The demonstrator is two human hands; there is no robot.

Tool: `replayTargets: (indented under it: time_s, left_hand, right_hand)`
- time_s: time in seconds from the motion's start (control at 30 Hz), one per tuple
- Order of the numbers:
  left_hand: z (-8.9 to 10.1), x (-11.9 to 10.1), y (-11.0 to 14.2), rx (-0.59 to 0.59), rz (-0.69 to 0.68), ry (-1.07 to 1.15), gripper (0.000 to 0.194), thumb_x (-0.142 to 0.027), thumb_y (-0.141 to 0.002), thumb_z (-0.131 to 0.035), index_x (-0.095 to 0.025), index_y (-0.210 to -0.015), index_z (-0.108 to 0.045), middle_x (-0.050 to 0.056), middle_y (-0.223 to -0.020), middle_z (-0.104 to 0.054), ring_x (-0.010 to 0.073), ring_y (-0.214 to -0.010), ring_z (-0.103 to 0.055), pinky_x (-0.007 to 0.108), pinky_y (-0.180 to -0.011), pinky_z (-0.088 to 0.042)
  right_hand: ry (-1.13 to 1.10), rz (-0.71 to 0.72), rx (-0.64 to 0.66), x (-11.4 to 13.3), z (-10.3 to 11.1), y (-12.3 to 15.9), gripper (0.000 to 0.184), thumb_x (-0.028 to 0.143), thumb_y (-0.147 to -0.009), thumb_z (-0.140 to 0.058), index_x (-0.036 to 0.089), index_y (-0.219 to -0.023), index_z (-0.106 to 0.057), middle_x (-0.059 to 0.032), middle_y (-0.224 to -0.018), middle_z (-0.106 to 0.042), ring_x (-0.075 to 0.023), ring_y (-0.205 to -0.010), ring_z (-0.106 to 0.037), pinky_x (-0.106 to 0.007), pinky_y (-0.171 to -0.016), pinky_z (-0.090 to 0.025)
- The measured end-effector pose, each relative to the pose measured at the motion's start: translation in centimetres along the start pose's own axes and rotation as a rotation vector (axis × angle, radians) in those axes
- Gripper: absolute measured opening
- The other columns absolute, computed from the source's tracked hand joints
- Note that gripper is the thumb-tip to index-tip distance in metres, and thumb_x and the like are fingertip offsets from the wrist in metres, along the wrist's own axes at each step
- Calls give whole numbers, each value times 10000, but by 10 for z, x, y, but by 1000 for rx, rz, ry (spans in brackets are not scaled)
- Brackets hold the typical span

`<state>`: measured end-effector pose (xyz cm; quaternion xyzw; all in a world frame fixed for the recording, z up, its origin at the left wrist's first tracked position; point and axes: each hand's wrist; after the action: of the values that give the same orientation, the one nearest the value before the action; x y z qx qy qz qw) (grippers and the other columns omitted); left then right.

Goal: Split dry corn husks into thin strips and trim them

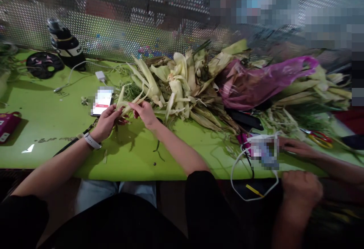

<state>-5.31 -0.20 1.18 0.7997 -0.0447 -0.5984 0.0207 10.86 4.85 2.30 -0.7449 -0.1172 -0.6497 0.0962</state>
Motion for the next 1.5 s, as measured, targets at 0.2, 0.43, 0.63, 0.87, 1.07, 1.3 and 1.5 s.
replayTargets:
  time_s: [0.2, 0.43, 0.63, 0.87, 1.07, 1.3, 1.5]
  left_hand:
    - [4, -4, -5, -105, -33, 0, 291, -414, -898, -611, -174, -1062, -616, 22, -780, -649, 114, -639, -655, 218, -565, -538]
    - [5, -8, -1, -269, -469, -218, 154, -335, -913, -621, -214, -1008, -634, 35, -944, -649, 110, -841, -612, 230, -755, -502]
    - [-4, -17, 14, 97, -207, -178, 470, -549, -939, -489, -144, -794, -679, 29, -612, -600, 101, -520, -547, 229, -491, -428]
    - [2, -16, 0, -37, -59, 229, 157, -255, -792, -725, -154, -869, -632, 1, -781, -675, 86, -683, -645, 204, -656, -532]
    - [7, -19, 0, -11, -70, 144, 120, -247, -840, -653, -174, -875, -564, -4, -730, -664, 103, -624, -651, 247, -643, -565]
    - [0, -19, 6, 109, -102, -3, 233, -301, -809, -729, -173, -914, -565, 10, -739, -681, 121, -605, -660, 273, -611, -577]
    - [2, -18, 4, 77, -154, -164, 254, -316, -794, -760, -178, -801, -547, -11, -659, -609, 78, -536, -561, 195, -487, -455]
  right_hand:
    - [-7, 129, -174, 4, 1, 1, 263, 418, -759, -689, 196, -698, -564, 54, -515, -492, -78, -449, -446, -235, -473, -400]
    - [55, 271, -345, 16, 2, 6, 268, 457, -819, -643, 225, -933, -573, -12, -746, -589, -124, -608, -558, -283, -572, -507]
    - [310, 409, -193, 4, -5, 24, 283, 439, -875, -615, 255, -1089, -599, -88, -1030, -657, -202, -829, -646, -389, -802, -584]
    - [752, 670, 256, -12, 4, 20, 244, 283, -804, -639, 251, -1046, -654, -71, -997, -696, -214, -879, -642, -401, -861, -534]
    - [800, 768, 111, -14, 11, 12, 406, 267, -801, -579, 221, -1205, -566, -114, -1088, -645, -244, -984, -622, -432, -894, -518]
    - [797, 703, 89, 1, 6, 8, 518, 336, -805, -602, 208, -1299, -510, -133, -1289, -592, -287, -1238, -524, -506, -1115, -367]
    - [444, 374, 76, 15, 9, 9, 235, 321, -838, -568, 204, -1021, -657, -57, -966, -687, -182, -885, -642, -339, -851, -520]
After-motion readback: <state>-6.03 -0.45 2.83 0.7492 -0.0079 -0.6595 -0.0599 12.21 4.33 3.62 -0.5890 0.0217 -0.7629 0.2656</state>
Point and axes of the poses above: each hand's wrist, its own y-axis away from the middle knuckle, its own z-axis out of the back of the hand, x = y × z
